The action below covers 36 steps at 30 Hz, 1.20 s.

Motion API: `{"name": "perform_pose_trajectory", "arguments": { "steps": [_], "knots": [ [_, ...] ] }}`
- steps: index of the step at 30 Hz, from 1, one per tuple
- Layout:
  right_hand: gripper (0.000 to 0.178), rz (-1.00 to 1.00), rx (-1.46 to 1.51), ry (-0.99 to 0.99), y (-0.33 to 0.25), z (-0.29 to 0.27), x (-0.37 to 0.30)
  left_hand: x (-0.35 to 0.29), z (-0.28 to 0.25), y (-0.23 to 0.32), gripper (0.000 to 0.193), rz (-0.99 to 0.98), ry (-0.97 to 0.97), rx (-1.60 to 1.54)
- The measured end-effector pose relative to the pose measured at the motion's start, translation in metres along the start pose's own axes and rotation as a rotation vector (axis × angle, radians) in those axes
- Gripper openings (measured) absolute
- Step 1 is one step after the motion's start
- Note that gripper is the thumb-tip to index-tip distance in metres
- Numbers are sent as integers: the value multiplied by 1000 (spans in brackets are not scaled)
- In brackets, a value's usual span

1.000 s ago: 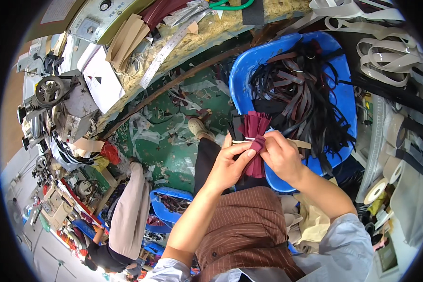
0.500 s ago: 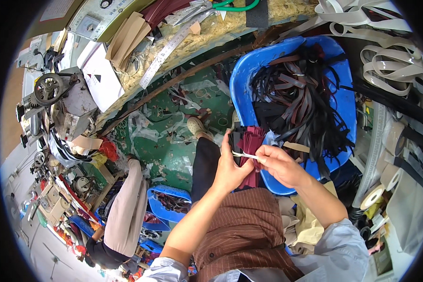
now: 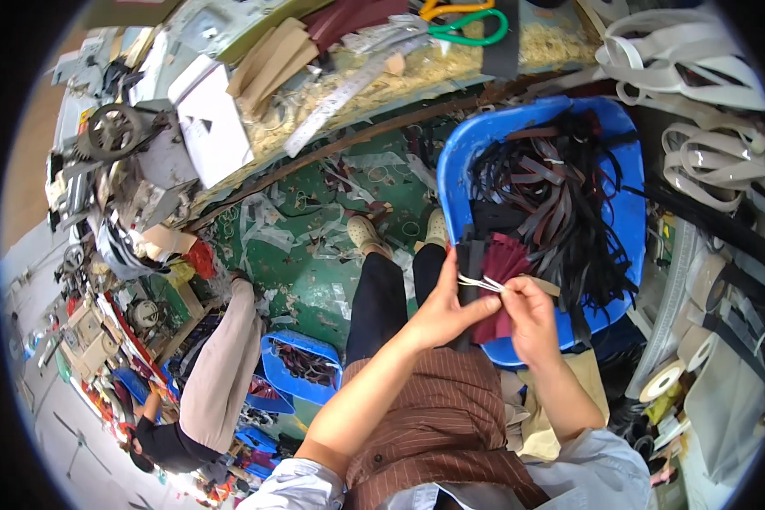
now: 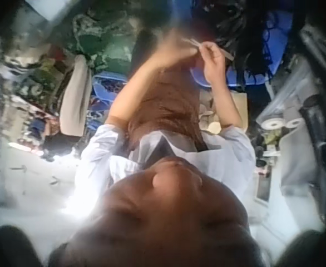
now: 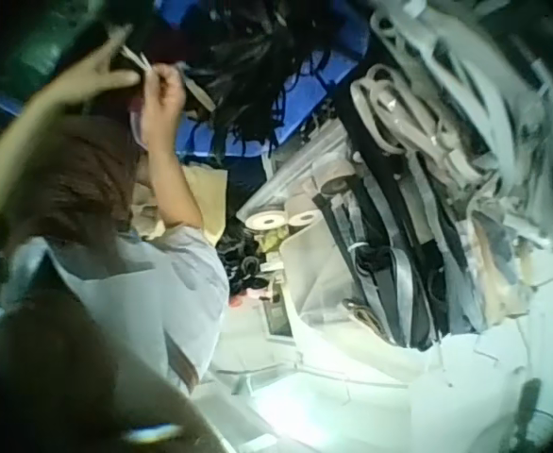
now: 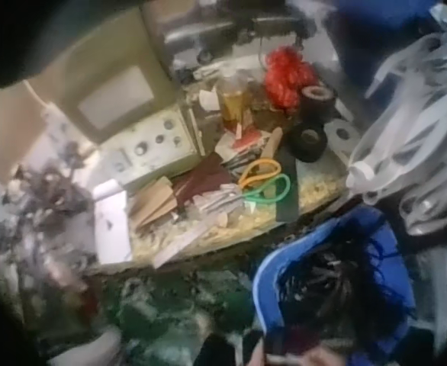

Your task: The person cuts strips of maroon, beige, and grey fabric using green-handled scissors. They repeatedly measure the fabric against a ruler on the workbench before cutting and then place the cut pieces into a blue bin. The person also handles a bundle of maroon fabric and a grey strap during the process.

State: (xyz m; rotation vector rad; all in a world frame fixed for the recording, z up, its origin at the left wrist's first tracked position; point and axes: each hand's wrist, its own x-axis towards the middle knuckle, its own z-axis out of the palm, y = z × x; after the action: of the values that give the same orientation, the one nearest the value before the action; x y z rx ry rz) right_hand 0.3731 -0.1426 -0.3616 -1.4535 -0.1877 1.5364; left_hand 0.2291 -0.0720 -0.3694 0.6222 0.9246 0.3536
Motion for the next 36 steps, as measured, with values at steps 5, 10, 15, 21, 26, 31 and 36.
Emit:
{"name": "perform_pose_trajectory", "arguments": {
  "steps": [5,10,15,21,26,31,36],
  "knots": [
    [27,-267,-853,152,-54,-27,1,-19,-15,-7,92,139,166,620],
    [33,-324,-1058,80,-79,-45,-9,-94,-83,-9,62,124,381,832],
    [25,-351,-1238,-209,-91,18,-20,-203,-169,-26,56,-133,648,950],
    [28,-352,-1420,-487,-110,145,-17,-279,-252,-26,54,-235,947,804],
    [28,-448,-1496,-507,-122,255,-15,-307,-324,-8,50,-166,1084,569],
    [27,-495,-1547,-470,-105,352,-20,-314,-461,43,47,28,1247,497],
    [31,-307,-1567,-564,-75,440,-30,-315,-622,149,41,270,1471,517]
  ]
}}
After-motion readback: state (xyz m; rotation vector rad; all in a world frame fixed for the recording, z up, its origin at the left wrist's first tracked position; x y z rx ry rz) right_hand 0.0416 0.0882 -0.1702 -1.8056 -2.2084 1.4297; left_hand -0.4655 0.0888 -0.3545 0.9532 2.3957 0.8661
